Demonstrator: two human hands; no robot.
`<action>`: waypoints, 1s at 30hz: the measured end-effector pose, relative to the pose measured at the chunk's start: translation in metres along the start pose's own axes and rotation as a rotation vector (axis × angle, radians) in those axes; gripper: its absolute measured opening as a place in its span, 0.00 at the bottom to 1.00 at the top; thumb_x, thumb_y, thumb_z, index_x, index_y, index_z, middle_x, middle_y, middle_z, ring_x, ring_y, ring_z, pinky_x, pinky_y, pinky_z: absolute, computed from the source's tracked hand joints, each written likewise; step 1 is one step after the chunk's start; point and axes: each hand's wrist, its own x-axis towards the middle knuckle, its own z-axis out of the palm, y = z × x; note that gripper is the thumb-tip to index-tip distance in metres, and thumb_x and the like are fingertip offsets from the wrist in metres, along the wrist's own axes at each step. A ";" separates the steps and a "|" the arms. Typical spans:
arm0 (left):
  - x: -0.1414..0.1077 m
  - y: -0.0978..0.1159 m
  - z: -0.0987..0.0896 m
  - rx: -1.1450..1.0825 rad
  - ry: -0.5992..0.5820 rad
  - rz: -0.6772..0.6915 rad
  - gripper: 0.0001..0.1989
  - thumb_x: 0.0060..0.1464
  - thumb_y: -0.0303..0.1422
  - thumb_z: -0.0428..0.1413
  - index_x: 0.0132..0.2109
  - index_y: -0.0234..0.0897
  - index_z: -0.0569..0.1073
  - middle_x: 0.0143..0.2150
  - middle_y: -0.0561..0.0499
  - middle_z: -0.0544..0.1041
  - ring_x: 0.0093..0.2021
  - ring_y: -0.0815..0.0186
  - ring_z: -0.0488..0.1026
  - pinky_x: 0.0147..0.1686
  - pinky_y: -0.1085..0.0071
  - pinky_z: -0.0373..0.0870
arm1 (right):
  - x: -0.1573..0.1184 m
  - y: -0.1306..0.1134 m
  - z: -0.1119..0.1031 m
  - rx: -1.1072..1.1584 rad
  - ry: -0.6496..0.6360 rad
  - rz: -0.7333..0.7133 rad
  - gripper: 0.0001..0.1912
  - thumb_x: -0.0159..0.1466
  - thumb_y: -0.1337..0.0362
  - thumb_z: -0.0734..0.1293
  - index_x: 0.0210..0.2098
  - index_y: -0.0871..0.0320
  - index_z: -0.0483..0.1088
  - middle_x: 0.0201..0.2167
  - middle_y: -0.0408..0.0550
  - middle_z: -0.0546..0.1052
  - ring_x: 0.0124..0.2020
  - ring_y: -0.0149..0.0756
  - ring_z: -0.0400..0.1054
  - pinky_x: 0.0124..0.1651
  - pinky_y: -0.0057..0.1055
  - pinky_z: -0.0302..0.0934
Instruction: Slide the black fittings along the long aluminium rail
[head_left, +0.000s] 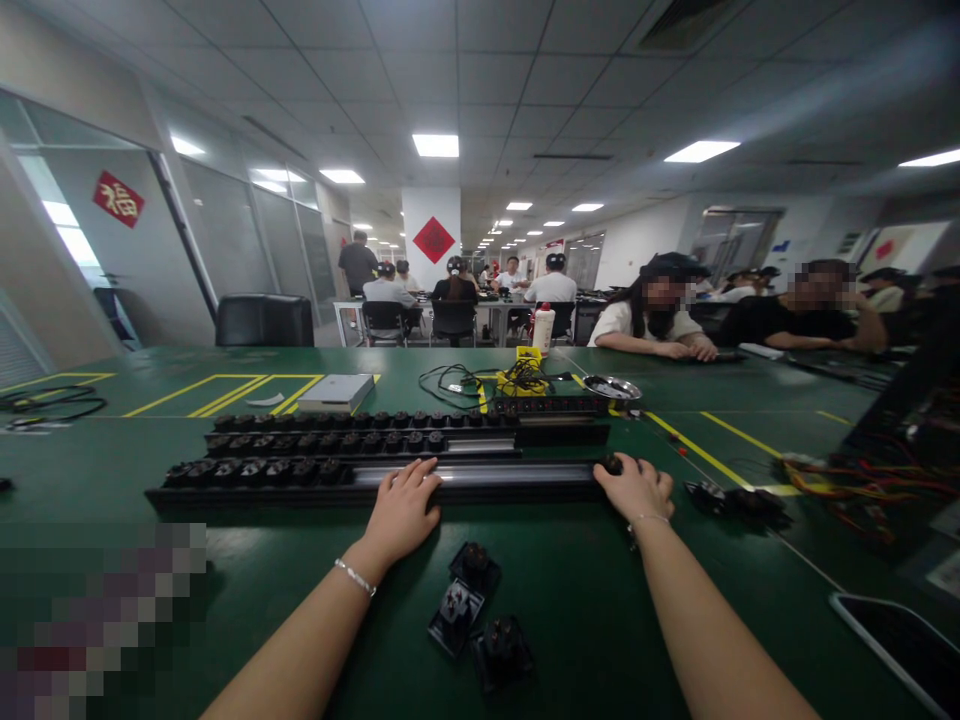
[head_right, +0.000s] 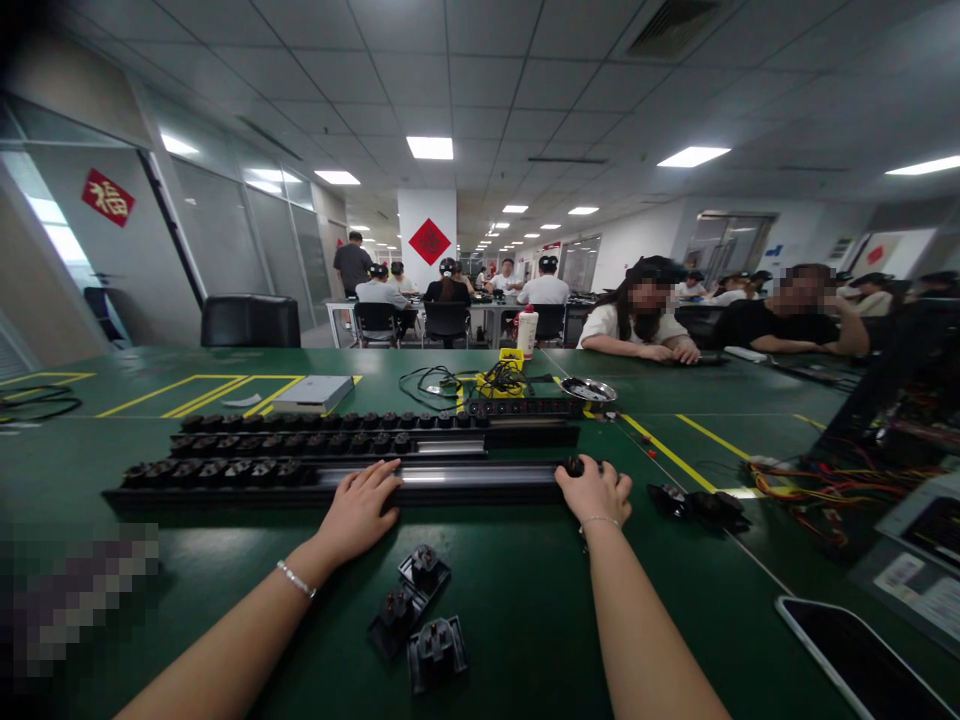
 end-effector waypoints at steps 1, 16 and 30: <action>0.000 0.000 0.000 -0.001 0.000 -0.005 0.19 0.47 0.32 0.51 0.49 0.48 0.68 0.63 0.55 0.61 0.63 0.60 0.55 0.58 0.56 0.52 | 0.000 0.000 -0.001 0.001 0.000 -0.003 0.31 0.53 0.42 0.55 0.52 0.46 0.64 0.59 0.52 0.58 0.60 0.56 0.43 0.53 0.54 0.49; 0.001 0.001 -0.002 0.010 -0.020 -0.010 0.20 0.47 0.32 0.51 0.49 0.48 0.68 0.63 0.54 0.61 0.63 0.59 0.55 0.58 0.56 0.52 | 0.003 0.004 -0.005 -0.036 0.051 -0.027 0.36 0.53 0.45 0.57 0.58 0.53 0.59 0.60 0.53 0.58 0.59 0.54 0.48 0.55 0.48 0.50; 0.001 0.001 -0.002 0.015 -0.022 -0.007 0.19 0.48 0.33 0.50 0.49 0.47 0.68 0.63 0.54 0.61 0.62 0.59 0.55 0.58 0.55 0.51 | 0.016 0.012 -0.010 -0.063 -0.040 -0.041 0.36 0.53 0.44 0.57 0.58 0.50 0.59 0.59 0.52 0.59 0.56 0.56 0.51 0.52 0.50 0.53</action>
